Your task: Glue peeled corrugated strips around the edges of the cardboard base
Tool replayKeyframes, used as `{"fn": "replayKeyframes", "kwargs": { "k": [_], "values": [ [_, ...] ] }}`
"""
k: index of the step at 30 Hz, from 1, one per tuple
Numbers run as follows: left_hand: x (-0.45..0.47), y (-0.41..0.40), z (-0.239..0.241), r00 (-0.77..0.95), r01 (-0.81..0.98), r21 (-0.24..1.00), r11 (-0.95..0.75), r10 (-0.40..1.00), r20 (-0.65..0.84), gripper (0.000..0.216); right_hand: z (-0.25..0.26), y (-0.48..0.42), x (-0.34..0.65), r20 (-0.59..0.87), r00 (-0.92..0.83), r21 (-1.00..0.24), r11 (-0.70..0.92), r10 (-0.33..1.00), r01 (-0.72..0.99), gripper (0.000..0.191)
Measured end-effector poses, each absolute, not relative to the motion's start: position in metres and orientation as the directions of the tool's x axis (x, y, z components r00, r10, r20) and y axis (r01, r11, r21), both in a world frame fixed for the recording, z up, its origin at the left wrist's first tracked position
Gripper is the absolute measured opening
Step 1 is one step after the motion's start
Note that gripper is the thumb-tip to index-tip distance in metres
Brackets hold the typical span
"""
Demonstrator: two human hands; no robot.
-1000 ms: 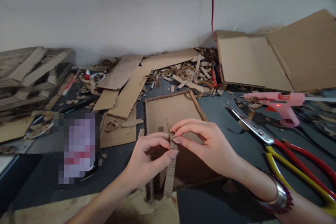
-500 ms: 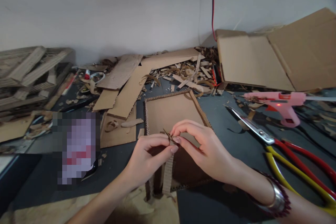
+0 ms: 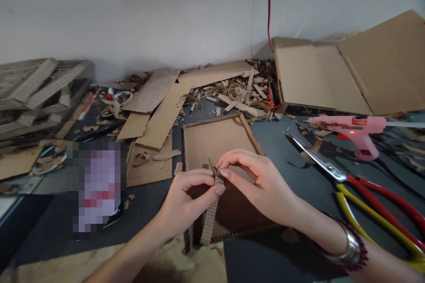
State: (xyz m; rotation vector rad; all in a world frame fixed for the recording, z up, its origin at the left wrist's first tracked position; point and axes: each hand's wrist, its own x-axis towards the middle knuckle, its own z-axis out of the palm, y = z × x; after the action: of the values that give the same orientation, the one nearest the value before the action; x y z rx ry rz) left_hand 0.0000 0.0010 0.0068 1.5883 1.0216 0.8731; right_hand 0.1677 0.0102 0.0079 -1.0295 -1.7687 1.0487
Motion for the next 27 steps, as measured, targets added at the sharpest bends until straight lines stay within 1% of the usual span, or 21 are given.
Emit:
{"fn": "replayKeyframes", "kwargs": {
  "k": [6,16,27],
  "values": [
    [0.0007,0.0007,0.0074,0.368,0.169,0.972,-0.162,0.926,0.09,0.014,0.0107,0.0118,0.1687,0.246,-0.339,-0.929,0.321,0.908,0.184,0.004],
    [-0.0001,0.0006,0.0058,0.417,0.167,0.969,-0.184,0.903,0.099,0.015,0.0069,0.0086,0.166,0.289,-0.321,-0.915,0.358,0.902,0.184,0.007],
    [0.0011,0.0019,0.0076,0.419,0.153,0.976,-0.153,0.905,0.076,0.019,0.0064,0.0061,0.1642,0.303,-0.3,-0.902,0.374,0.904,0.216,0.008]
  ]
}}
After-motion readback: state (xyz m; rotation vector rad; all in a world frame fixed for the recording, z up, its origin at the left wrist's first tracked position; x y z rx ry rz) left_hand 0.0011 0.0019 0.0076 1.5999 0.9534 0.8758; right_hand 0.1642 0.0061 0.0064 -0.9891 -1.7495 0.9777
